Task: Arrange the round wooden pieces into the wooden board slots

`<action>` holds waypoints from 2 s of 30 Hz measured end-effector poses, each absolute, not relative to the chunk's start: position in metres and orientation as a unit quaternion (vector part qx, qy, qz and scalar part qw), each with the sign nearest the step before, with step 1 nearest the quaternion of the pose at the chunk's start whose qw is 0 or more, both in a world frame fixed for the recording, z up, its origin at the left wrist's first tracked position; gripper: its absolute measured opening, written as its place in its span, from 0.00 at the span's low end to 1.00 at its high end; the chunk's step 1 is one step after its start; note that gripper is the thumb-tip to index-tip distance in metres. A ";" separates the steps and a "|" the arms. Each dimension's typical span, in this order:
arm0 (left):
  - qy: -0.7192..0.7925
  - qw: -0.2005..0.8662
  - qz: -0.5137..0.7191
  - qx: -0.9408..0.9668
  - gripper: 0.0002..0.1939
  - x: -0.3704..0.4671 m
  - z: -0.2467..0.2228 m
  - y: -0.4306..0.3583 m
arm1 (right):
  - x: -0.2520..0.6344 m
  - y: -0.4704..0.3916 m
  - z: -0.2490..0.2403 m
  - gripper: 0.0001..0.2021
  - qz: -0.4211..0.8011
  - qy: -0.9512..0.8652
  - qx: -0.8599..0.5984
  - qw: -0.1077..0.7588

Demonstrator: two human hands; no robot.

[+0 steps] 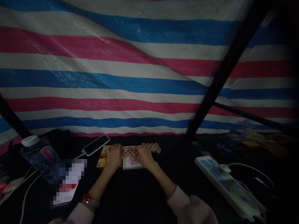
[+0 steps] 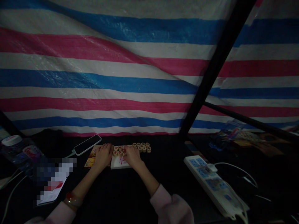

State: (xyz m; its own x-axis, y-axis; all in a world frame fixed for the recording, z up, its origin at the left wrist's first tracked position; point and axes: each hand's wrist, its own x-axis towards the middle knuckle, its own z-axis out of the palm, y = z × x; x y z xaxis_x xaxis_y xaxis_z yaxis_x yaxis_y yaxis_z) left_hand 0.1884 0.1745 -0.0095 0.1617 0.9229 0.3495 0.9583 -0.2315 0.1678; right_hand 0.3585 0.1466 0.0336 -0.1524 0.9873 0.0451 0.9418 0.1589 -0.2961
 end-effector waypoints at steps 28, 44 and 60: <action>-0.624 0.049 -0.184 -0.758 0.17 0.188 -0.014 0.176 | 0.435 0.142 -0.004 0.10 0.143 -0.659 -0.686 0.274; -0.624 0.047 -0.169 -0.762 0.16 0.188 -0.008 0.174 | 0.437 0.144 -0.009 0.13 0.162 -0.655 -0.685 0.272; -0.623 0.055 -0.172 -0.761 0.17 0.188 -0.009 0.173 | 0.422 0.127 0.017 0.21 0.158 -0.658 -0.711 0.192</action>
State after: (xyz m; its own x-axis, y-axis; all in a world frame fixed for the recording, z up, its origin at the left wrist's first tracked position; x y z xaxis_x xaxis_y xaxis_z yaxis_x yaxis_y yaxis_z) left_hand 0.1881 0.1727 -0.0092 0.1650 0.9289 0.3316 0.9671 -0.2183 0.1305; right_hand 0.4222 0.1274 0.0170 0.0835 0.9961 0.0288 0.8748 -0.0594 -0.4808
